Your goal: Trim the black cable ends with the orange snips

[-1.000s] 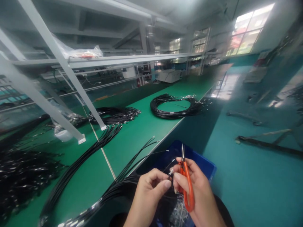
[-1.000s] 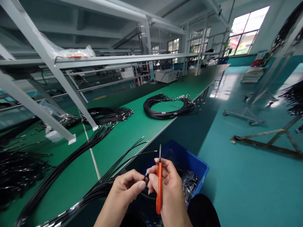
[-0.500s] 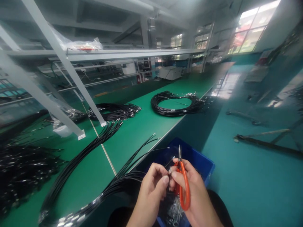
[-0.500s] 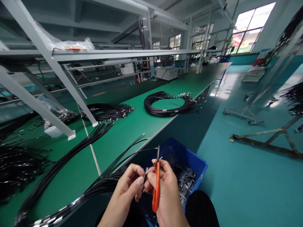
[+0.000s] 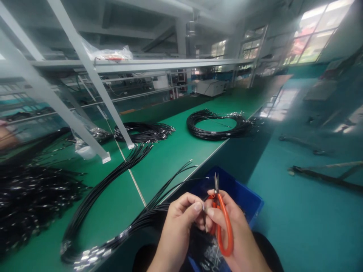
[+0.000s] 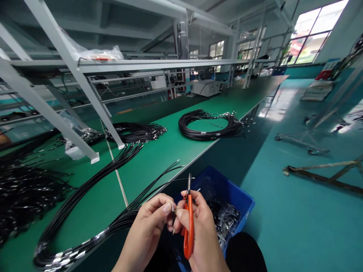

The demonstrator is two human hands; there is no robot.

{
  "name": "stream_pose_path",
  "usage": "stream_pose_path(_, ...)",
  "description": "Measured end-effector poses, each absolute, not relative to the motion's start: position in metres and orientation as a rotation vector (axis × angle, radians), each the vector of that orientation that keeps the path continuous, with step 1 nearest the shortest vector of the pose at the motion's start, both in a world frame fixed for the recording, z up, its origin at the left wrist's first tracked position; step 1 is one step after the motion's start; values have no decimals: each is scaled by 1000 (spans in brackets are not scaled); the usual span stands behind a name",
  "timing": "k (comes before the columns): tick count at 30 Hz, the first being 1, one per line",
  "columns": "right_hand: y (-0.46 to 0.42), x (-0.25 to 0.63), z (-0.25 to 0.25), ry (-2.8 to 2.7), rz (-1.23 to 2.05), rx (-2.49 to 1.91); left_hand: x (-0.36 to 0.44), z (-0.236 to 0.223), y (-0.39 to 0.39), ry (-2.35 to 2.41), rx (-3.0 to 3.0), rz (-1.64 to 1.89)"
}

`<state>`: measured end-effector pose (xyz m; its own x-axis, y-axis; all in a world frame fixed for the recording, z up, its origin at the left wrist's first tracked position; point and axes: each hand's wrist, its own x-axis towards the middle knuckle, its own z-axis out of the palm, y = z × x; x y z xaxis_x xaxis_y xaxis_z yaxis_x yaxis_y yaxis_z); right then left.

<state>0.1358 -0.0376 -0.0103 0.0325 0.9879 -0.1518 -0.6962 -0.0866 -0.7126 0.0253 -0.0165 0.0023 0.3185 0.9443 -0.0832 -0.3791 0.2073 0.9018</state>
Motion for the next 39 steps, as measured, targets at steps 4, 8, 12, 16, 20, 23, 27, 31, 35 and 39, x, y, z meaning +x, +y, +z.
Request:
stream_pose_path(4,-38,134,-9,-494,1494,-758,27,2,-17,759,911,1073)
stream_pose_path(8,-38,135,-7,-512,1489,-802,29,1,-15,697,963,1105)
stream_pose_path(12,-36,138,-8,-488,1520,-801,23,0,-13,755,983,1120)
stream_pose_path(16,-33,136,-6,-444,1515,-791,17,2,-15,1135,1489,1260)
stream_pose_path(20,-32,134,-4,-428,1512,-767,12,3,-15,1254,2210,1270)
stream_pose_path(23,-33,134,-3,-415,1501,-783,5,1,-14,1362,2246,1280)
stream_pose_path(27,-34,132,-3,-395,1477,-767,4,4,-17,1268,1809,1129)
stream_pose_path(31,-34,129,-1,-406,1480,-782,16,6,-23,1070,1493,1069)
stream_pose_path(35,-34,130,0,-488,1363,-898,18,-1,-22,1094,1373,1097)
stream_pose_path(39,-34,130,-3,-685,1021,-1017,13,-4,-19,1062,1281,1063)
